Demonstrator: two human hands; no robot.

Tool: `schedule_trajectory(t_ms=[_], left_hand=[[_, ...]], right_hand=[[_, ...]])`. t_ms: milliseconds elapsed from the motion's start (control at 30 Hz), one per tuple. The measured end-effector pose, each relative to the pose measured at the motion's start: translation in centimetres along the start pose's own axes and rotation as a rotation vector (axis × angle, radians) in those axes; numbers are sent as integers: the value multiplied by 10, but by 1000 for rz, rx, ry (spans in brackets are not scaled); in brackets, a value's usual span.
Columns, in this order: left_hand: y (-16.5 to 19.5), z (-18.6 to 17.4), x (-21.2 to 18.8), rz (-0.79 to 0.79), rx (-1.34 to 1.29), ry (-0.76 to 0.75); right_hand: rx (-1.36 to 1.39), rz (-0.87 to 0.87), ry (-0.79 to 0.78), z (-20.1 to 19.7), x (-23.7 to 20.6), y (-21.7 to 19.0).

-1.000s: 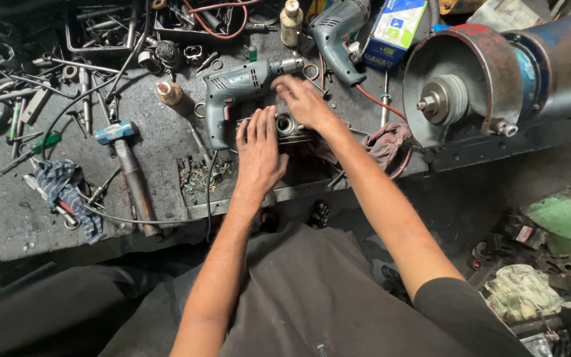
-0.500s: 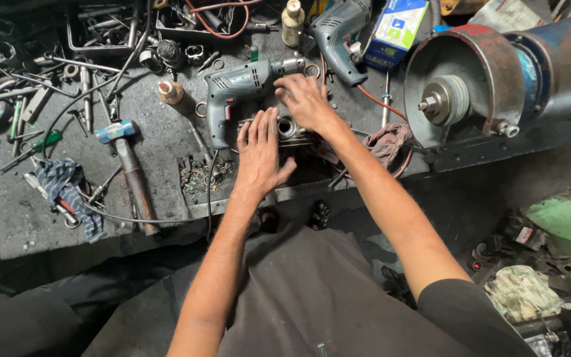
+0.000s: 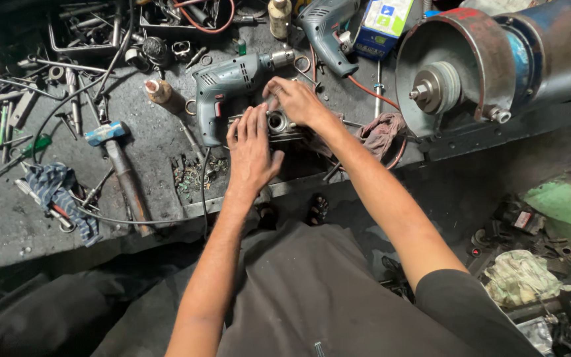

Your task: The person cleans a metal engine part with a cloth, then uses a T-handle wrench to tighten bolts on the part. They repeat the cleaning and tightening steps, handling the part and tools on a cluttered workbench.

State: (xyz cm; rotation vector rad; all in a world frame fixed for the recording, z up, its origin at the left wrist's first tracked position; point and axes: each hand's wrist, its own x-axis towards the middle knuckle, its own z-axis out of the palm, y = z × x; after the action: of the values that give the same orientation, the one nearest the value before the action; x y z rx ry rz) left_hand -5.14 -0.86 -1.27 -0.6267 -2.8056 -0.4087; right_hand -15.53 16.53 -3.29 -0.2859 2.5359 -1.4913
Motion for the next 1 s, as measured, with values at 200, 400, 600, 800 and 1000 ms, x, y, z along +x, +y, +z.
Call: schedule_trajectory(t_ms=[200, 400, 600, 800, 1000], left_hand=[[-2, 8, 1, 30, -163, 116], [2, 8, -31, -175, -215, 335], [15, 0, -90, -1336, -1627, -85], [34, 26, -104, -1449, -2084, -52], [15, 47, -124, -1460, -2007, 17]], right_hand=[[238, -141, -94, 6, 3, 12], [56, -166, -103, 10, 4, 22], [-210, -212, -1, 24, -46, 7], [-259, -399, 185, 62, -127, 8], [-279, -447, 234, 90, -151, 3]])
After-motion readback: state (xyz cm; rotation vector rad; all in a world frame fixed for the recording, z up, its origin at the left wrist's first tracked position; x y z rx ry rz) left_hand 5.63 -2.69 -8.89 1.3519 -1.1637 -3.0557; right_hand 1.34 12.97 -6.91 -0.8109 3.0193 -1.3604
